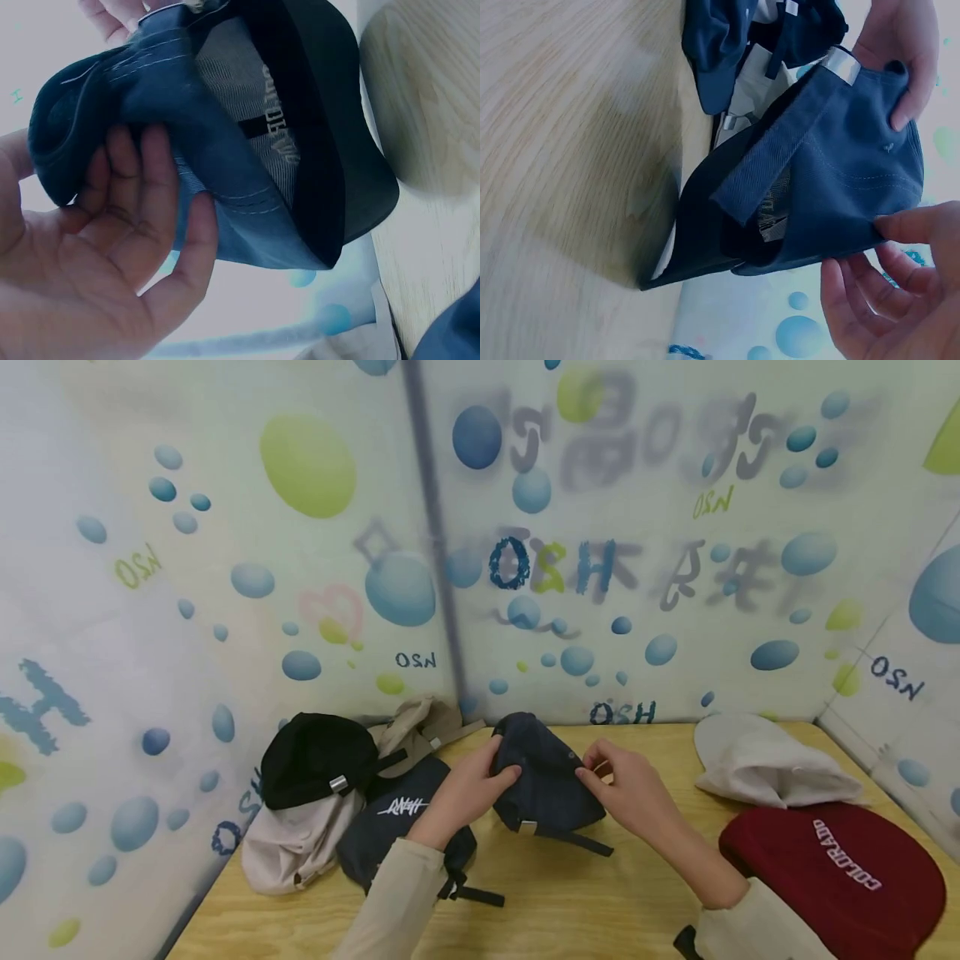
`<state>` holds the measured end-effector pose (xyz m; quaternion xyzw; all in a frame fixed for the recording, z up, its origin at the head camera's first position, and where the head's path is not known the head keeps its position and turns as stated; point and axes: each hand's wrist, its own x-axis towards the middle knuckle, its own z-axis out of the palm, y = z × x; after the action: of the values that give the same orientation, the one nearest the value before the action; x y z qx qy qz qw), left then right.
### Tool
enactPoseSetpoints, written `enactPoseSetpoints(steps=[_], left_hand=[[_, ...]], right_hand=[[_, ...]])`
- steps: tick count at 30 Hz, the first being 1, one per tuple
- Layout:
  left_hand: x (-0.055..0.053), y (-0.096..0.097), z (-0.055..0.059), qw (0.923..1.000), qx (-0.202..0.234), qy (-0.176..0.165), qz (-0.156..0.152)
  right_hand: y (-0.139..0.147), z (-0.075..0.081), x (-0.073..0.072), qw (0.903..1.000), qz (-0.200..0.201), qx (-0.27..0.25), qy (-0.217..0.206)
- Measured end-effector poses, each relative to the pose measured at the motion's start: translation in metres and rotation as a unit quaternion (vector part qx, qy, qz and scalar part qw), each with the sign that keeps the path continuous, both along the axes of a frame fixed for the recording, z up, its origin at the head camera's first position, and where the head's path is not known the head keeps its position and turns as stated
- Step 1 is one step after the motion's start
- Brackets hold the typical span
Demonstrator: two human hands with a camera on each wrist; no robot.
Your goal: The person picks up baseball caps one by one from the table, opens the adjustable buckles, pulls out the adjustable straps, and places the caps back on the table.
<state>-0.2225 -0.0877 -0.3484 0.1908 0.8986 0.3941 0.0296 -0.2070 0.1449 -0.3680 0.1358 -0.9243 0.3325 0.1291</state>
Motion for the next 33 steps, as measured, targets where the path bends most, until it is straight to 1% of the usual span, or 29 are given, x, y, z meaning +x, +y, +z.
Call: enactPoseSetpoints(steps=[2, 4, 7, 8, 9, 10, 13, 15, 17, 21, 24, 26, 29, 31, 33], left_hand=[[-0.001, 0.002, 0.002, 0.9999, 0.015, -0.008, 0.003], [-0.001, 0.004, 0.003, 0.9996, 0.026, -0.013, 0.007], [-0.003, 0.005, 0.006, 0.999, 0.037, -0.02, 0.012], [-0.004, 0.005, 0.006, 0.9989, 0.039, -0.022, 0.016], [-0.004, 0.006, 0.007, 0.9987, 0.041, -0.024, 0.018], [-0.005, 0.006, 0.008, 0.9986, 0.044, -0.024, 0.019], [-0.007, 0.007, 0.009, 0.9981, 0.054, -0.023, 0.018], [-0.008, 0.008, 0.009, 0.9979, 0.058, -0.022, 0.018], [-0.009, 0.01, 0.01, 0.9978, 0.061, -0.022, 0.017], [-0.01, 0.011, 0.009, 0.9973, 0.07, -0.02, 0.014], [-0.011, 0.013, 0.006, 0.997, 0.075, -0.016, 0.01], [-0.011, 0.013, 0.005, 0.9972, 0.073, -0.011, 0.006], [-0.011, 0.014, 0.003, 0.9974, 0.071, -0.014, 0.007], [-0.01, 0.014, 0.002, 0.9973, 0.072, -0.014, 0.006], [-0.01, 0.014, 0.001, 0.9968, 0.076, -0.021, 0.009]], right_hand=[[-0.002, 0.001, 0.004, 0.999, -0.01, 0.034, 0.027], [-0.006, 0.004, 0.01, 0.9948, -0.017, 0.071, 0.07], [-0.012, 0.006, 0.016, 0.9845, -0.003, 0.111, 0.136], [-0.014, 0.007, 0.017, 0.9824, 0.009, 0.115, 0.147], [-0.015, 0.007, 0.018, 0.9811, 0.026, 0.116, 0.152], [-0.016, 0.008, 0.017, 0.9811, 0.041, 0.118, 0.148], [-0.018, 0.007, 0.014, 0.9811, 0.082, 0.126, 0.122], [-0.019, 0.005, 0.012, 0.9788, 0.099, 0.139, 0.113], [-0.02, 0.002, 0.009, 0.975, 0.108, 0.153, 0.12], [-0.021, -0.004, 0.004, 0.9647, 0.112, 0.172, 0.165], [-0.022, -0.01, 0.004, 0.9608, 0.111, 0.169, 0.189], [-0.023, -0.014, 0.004, 0.9604, 0.111, 0.16, 0.199], [-0.023, -0.018, 0.005, 0.9619, 0.109, 0.149, 0.202], [-0.023, -0.019, 0.005, 0.9629, 0.107, 0.146, 0.2], [-0.023, -0.02, 0.006, 0.964, 0.105, 0.148, 0.194]])
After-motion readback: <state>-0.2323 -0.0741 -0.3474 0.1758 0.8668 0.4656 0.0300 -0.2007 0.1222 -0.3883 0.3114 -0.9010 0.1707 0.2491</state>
